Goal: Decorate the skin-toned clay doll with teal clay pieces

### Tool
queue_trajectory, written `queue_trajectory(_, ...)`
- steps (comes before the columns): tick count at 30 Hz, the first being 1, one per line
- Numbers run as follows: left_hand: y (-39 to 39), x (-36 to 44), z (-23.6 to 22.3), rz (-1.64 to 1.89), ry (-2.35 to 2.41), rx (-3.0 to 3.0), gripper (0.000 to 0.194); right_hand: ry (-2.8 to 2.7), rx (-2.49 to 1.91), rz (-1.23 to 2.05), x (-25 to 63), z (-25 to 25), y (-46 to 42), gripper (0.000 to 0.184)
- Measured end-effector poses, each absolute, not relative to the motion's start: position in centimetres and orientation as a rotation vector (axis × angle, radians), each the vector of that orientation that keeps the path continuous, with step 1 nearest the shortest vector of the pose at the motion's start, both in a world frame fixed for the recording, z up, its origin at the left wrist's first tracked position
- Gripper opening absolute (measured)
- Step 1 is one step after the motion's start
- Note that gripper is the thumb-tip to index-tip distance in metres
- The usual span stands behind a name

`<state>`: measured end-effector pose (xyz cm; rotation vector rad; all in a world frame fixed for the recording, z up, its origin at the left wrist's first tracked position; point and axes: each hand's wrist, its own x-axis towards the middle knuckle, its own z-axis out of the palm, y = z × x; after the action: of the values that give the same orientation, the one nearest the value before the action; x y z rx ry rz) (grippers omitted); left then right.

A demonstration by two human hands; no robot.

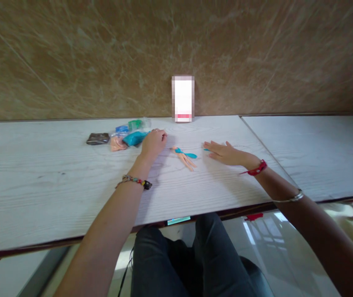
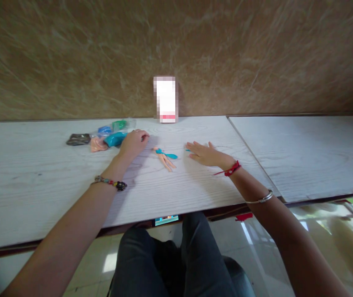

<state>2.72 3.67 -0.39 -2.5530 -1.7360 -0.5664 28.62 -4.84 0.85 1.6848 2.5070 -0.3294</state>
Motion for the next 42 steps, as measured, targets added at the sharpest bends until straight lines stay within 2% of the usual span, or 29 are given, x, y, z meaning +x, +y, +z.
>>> queue_trajectory(3,3.7,2.8,-0.3,-0.565,-1.717,-2.568,0.028,2.583,1.656,-0.311,29.0,1.1,-5.0,0.049)
queue_trajectory(9,3.7,2.9,-0.3,-0.537,-1.739,-2.567,0.029,2.658,1.613,0.067,27.6,-0.1,-7.2,0.047)
queue_trajectory(15,3.9,2.9,-0.4,-0.533,-1.717,-2.577,0.029,2.631,1.703,0.199,26.4,-0.3,-8.3,0.048)
queue_trajectory(21,3.8,2.9,-0.3,-0.516,-1.720,-2.585,0.029,2.620,1.721,0.144,25.8,-0.3,-9.0,0.048)
queue_trajectory(29,3.9,2.8,-0.4,-0.553,-1.715,-2.586,0.029,2.618,1.737,-0.086,26.1,-0.5,-9.6,0.051)
queue_trajectory(42,4.0,2.7,-0.4,-0.496,-1.703,-2.583,0.030,2.636,1.749,0.003,26.0,-0.4,-9.3,0.048)
